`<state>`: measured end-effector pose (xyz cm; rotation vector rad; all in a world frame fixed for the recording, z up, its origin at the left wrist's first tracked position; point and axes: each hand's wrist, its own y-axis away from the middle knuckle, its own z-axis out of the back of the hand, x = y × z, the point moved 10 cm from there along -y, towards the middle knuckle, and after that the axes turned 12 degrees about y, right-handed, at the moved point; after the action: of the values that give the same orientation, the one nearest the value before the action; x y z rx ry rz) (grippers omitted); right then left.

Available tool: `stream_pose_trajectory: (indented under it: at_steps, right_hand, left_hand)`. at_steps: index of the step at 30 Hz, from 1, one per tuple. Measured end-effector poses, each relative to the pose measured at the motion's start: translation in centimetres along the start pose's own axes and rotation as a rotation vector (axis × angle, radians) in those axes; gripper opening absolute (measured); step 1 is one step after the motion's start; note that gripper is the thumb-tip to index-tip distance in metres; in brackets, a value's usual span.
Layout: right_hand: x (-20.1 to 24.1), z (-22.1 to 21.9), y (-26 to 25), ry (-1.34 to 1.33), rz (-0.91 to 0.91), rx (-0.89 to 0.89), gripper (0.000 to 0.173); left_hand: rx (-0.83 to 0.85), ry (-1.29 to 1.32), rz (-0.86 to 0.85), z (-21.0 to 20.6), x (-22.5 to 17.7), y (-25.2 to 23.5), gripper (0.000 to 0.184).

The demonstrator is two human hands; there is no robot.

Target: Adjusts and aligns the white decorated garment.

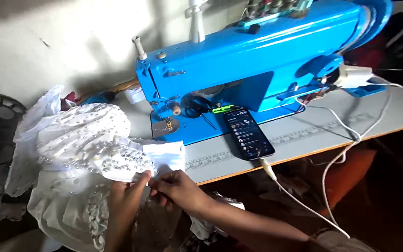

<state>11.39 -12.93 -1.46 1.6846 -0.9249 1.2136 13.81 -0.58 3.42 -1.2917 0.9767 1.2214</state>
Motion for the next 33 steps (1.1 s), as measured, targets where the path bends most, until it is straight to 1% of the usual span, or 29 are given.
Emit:
stream_pose_trajectory:
  at_steps: [3,5,8,13,20,22,24,26,27,29,30,31,33]
  right_hand:
    - [-0.3,0.1,-0.2,-0.014,0.032,-0.069,0.024]
    - [-0.3,0.1,-0.3,-0.041,0.057,-0.094,0.026]
    - [-0.1,0.0,-0.3,-0.046,0.051,-0.066,0.027]
    - [0.0,-0.3,-0.1,0.037,0.064,0.008,0.03]
    - [0.1,-0.2,-0.6,-0.113,0.14,-0.033,0.028]
    - [0.1,0.0,-0.8,-0.096,0.169,-0.052,0.029]
    - [0.0,-0.1,-0.6,-0.002,0.216,-0.047,0.029]
    - [0.7,-1.3,1.1,0.198,0.296,0.028,0.026]
    - [1.4,-2.3,2.8,0.3,0.367,0.121,0.025]
    - [3.2,-3.9,7.1,0.483,0.59,0.317,0.025]
    - [4.1,-3.6,9.2,0.575,0.717,0.331,0.023]
    - [5.0,-2.3,11.0,0.67,0.808,0.267,0.021]
    - [6.5,2.5,13.5,0.831,0.861,0.007,0.02]
  left_hand:
    - [-0.024,-0.006,0.016,0.1,0.1,0.2,0.012]
    - [-0.024,0.002,-0.005,-0.1,-0.2,0.2,0.01]
    - [-0.024,0.002,-0.027,0.0,-0.4,0.2,0.009]
    - [-0.046,0.015,-0.006,0.0,-0.5,0.3,0.011]
    - [-0.048,0.002,-0.006,0.0,-0.6,0.2,0.007]
    - [-0.053,0.004,-0.011,-0.2,-0.5,0.2,0.008]
    - [-0.051,-0.011,-0.027,-0.3,-0.5,0.1,0.009]
    - [-0.056,-0.04,-0.017,-0.1,-0.1,0.0,0.007]
    - [-0.059,-0.041,-0.007,0.1,0.1,0.0,0.005]
    - [-0.063,-0.024,0.023,0.5,0.1,0.1,0.003]
    - [-0.051,-0.034,0.037,0.6,0.1,0.2,0.002]
    - [-0.026,-0.051,0.043,0.7,0.0,0.4,0.003]
    - [0.036,-0.071,0.037,0.7,0.2,1.0,0.007]
